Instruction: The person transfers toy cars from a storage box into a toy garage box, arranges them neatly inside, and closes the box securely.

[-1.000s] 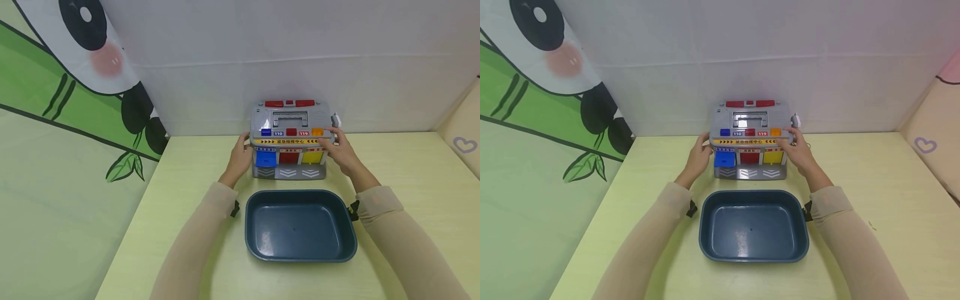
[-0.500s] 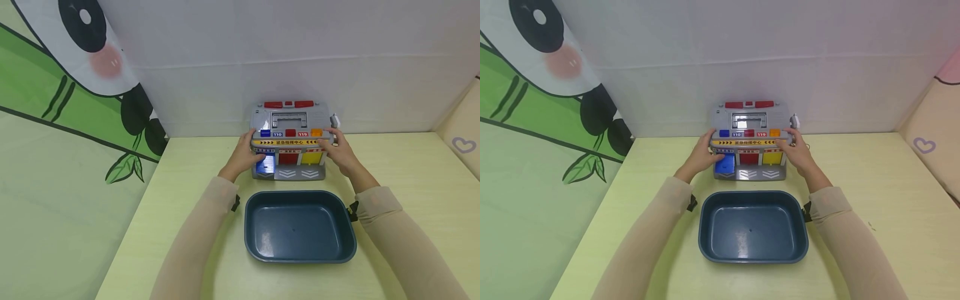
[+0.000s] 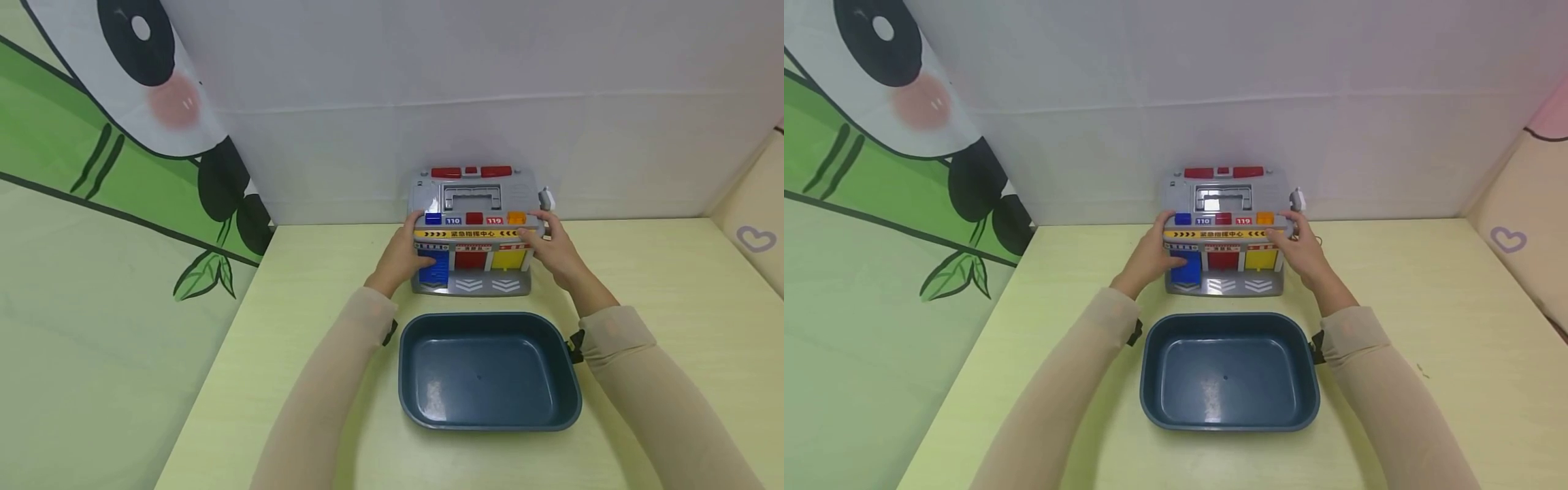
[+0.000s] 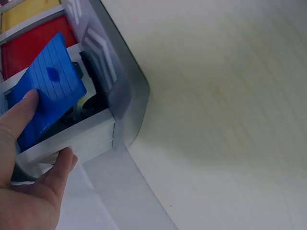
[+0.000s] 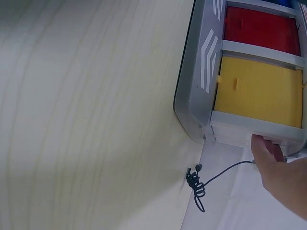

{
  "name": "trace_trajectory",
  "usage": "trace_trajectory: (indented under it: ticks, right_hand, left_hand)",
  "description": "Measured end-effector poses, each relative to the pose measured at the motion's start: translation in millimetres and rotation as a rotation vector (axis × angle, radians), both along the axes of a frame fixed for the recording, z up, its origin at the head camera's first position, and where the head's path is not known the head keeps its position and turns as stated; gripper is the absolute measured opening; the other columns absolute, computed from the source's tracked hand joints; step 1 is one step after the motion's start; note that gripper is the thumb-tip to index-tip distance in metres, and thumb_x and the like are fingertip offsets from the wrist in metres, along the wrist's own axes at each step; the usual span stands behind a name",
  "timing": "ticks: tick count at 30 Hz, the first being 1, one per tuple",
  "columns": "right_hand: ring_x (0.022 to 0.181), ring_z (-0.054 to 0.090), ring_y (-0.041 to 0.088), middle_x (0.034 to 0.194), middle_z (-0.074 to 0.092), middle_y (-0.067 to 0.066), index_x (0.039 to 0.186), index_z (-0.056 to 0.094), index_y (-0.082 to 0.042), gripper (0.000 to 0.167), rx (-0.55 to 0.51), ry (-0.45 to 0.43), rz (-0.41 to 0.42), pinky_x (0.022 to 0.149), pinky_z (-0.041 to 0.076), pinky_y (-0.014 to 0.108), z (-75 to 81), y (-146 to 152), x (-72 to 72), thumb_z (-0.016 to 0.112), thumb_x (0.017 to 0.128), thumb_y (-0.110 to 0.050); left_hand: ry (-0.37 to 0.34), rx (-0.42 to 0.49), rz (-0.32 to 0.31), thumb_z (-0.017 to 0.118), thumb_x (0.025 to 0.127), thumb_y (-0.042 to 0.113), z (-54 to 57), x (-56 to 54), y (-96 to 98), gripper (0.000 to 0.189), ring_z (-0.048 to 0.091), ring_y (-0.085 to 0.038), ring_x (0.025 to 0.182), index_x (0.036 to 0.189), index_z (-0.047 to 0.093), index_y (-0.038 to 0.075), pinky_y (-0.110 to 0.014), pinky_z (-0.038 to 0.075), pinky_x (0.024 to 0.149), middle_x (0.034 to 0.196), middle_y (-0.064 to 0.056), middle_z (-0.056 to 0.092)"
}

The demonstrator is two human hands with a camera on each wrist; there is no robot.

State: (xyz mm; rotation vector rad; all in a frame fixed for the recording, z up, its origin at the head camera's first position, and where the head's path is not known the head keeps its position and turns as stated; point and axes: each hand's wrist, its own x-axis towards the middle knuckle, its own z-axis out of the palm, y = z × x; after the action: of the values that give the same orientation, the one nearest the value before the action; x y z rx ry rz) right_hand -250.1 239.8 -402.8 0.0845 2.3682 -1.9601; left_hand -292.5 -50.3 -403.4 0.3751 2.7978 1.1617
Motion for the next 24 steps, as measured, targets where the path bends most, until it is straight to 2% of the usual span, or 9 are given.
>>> trace_trajectory:
  ticks: [7, 15, 24]
  right_hand:
    - [0.120, 0.039, 0.036, 0.139, 0.028, 0.025, 0.152, 0.019, -0.013, 0.069, 0.012, 0.012, 0.008, 0.110, 0.028, 0.054, -1.5, 0, 0.2, 0.055, 0.099, -0.039]
    - [0.122, 0.038, 0.035, 0.144, 0.027, 0.024, 0.152, 0.019, -0.014, 0.069, 0.004, 0.002, 0.004, 0.110, 0.027, 0.054, -3.3, -1, -1.0, 0.055, 0.099, -0.040]
    - [0.120, 0.039, 0.035, 0.141, 0.028, 0.024, 0.151, 0.020, -0.014, 0.068, -0.002, 0.015, 0.010, 0.109, 0.028, 0.055, -1.4, 0, -1.4, 0.055, 0.099, -0.039]
  left_hand:
    - [0.072, -0.053, 0.043, 0.081, 0.080, 0.004, -3.6, 2.1, 3.0, 0.094, 0.049, -0.029, 0.123, 0.151, 0.023, 0.024, -0.045, 0.040, 0.104, 0.134, -0.014, 0.049]
    - [0.155, -0.099, 0.077, 0.080, 0.081, 0.006, -13.7, 0.5, 2.5, 0.090, 0.054, -0.029, 0.117, 0.149, 0.025, 0.026, -0.044, 0.047, 0.096, 0.129, -0.013, 0.053]
    - [0.207, -0.110, 0.099, 0.079, 0.082, 0.008, -13.4, -0.2, 5.7, 0.084, 0.055, -0.027, 0.117, 0.148, 0.030, 0.024, -0.041, 0.046, 0.098, 0.129, -0.012, 0.057]
